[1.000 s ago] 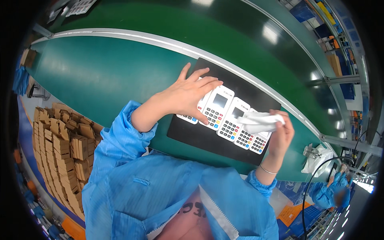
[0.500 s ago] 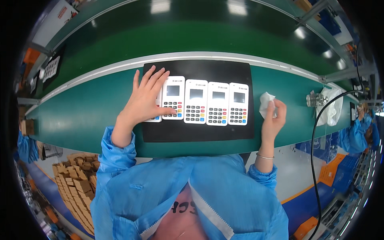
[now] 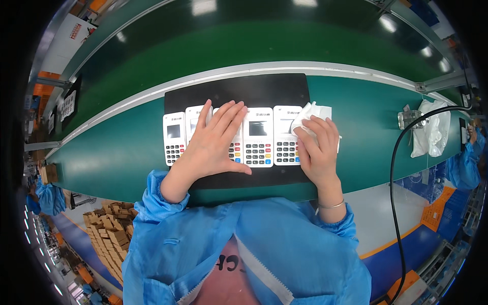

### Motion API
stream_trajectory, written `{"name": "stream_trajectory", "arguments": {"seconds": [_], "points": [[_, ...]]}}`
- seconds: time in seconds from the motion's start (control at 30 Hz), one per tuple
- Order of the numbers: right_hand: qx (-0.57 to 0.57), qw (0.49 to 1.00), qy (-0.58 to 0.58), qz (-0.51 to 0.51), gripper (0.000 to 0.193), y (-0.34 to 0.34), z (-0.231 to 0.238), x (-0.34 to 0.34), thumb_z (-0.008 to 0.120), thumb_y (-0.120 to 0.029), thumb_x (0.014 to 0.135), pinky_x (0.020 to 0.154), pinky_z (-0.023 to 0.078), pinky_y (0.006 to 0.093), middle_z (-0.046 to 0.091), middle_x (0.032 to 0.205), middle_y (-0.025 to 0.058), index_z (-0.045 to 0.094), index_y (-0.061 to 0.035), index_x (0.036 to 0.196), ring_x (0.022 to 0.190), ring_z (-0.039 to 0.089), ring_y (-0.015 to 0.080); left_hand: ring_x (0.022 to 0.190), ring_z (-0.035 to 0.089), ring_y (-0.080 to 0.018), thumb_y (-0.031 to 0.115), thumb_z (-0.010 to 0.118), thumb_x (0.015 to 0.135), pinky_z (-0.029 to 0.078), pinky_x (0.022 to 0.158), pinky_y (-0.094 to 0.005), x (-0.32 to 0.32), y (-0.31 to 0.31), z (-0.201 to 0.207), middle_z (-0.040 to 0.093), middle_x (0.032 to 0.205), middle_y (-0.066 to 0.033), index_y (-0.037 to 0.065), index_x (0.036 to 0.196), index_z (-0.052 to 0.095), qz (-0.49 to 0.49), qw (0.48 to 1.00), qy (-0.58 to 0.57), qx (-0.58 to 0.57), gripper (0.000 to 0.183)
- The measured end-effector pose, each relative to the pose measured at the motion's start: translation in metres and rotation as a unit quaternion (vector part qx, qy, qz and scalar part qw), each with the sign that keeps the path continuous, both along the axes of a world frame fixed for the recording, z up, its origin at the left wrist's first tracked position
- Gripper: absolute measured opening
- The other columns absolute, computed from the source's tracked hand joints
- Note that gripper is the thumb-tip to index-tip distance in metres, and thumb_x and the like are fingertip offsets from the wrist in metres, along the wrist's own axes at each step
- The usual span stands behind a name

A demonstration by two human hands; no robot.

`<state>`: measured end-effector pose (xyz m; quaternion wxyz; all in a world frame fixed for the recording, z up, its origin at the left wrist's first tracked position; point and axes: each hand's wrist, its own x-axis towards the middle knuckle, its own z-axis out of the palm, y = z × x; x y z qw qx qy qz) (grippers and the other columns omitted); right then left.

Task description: The person wipes the surfaces of several white electronic devices, likely payment terminals, using a white cloth. They handle the devices in batches, turning them over to clean different sides and arranging them on a black mat on a green assembly line table.

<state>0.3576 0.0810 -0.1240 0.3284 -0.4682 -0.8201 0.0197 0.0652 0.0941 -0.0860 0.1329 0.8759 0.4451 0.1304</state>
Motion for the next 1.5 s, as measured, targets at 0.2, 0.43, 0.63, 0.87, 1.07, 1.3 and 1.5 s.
{"name": "stream_trajectory", "arguments": {"seconds": [0.2,0.43,0.63,0.87,1.07,1.3,1.5], "points": [[-0.043,0.997,-0.058,0.023,0.033,0.001,0.008,0.003,0.063,-0.004,0.086,0.117,0.032,0.0593,0.061,0.141,0.0122,0.072,-0.0104,0.117,0.138,0.051,0.0367,0.147,0.040,-0.0349,0.070,0.088,0.054,0.015,0.125,-0.0623,0.001,0.004,0.002,0.045,0.154,-0.0185,-0.002,0.154,0.038,-0.005,1.000,-0.017,-0.002,0.132],[-0.091,0.994,0.004,0.060,0.032,-0.001,0.013,-0.011,0.067,-0.010,0.090,0.119,0.028,0.0603,0.060,0.143,0.0112,0.070,-0.0088,0.121,0.140,0.049,0.0355,0.146,0.040,-0.0340,0.068,0.088,0.054,0.017,0.124,-0.0614,-0.001,0.003,-0.007,0.046,0.154,-0.0166,-0.001,0.152,0.040,-0.003,0.999,-0.042,0.006,0.129],[-0.026,0.997,-0.068,0.037,0.031,-0.002,0.012,-0.019,0.075,-0.010,0.084,0.119,0.028,0.0587,0.065,0.125,0.0079,0.070,-0.0092,0.115,0.126,0.057,0.0305,0.146,0.040,-0.0330,0.070,0.086,0.055,0.017,0.125,-0.0614,-0.003,0.001,-0.009,0.046,0.152,-0.0171,-0.002,0.151,0.043,0.001,0.999,-0.049,0.018,0.127],[0.004,0.999,-0.038,0.038,0.018,0.003,0.016,-0.026,0.071,-0.005,0.085,0.118,0.031,0.0575,0.063,0.104,0.0072,0.066,-0.0076,0.102,0.104,0.062,0.0266,0.146,0.040,-0.0331,0.072,0.084,0.057,0.017,0.125,-0.0608,-0.005,0.000,-0.015,0.046,0.152,-0.0176,-0.002,0.151,0.043,-0.002,0.998,-0.051,0.041,0.127],[-0.031,0.958,0.272,-0.084,0.013,-0.002,-0.014,0.006,0.054,-0.010,0.104,0.105,0.047,0.0474,0.062,0.103,0.0116,0.061,0.0014,0.105,0.096,0.060,0.0219,0.149,0.037,-0.0334,0.072,0.084,0.058,0.015,0.126,-0.0594,-0.004,0.000,-0.013,0.044,0.155,-0.0171,-0.001,0.152,0.042,0.003,0.999,-0.045,0.027,0.126],[-0.023,0.978,0.159,-0.130,0.011,0.004,-0.009,-0.001,0.062,-0.004,0.099,0.093,0.050,0.0402,0.066,0.107,0.0144,0.065,0.0016,0.108,0.099,0.063,0.0302,0.148,0.037,-0.0344,0.070,0.087,0.056,0.015,0.126,-0.0591,-0.002,0.001,-0.009,0.044,0.156,-0.0171,-0.001,0.153,0.040,0.000,0.999,-0.041,0.008,0.128],[-0.031,0.991,0.106,-0.071,0.015,0.008,-0.004,-0.011,0.068,0.002,0.089,0.100,0.050,0.0476,0.067,0.101,0.0139,0.069,-0.0021,0.103,0.099,0.064,0.0350,0.147,0.038,-0.0353,0.068,0.088,0.056,0.016,0.126,-0.0595,-0.003,0.000,-0.007,0.045,0.155,-0.0181,-0.002,0.152,0.040,0.002,0.999,-0.044,0.006,0.128]]}}
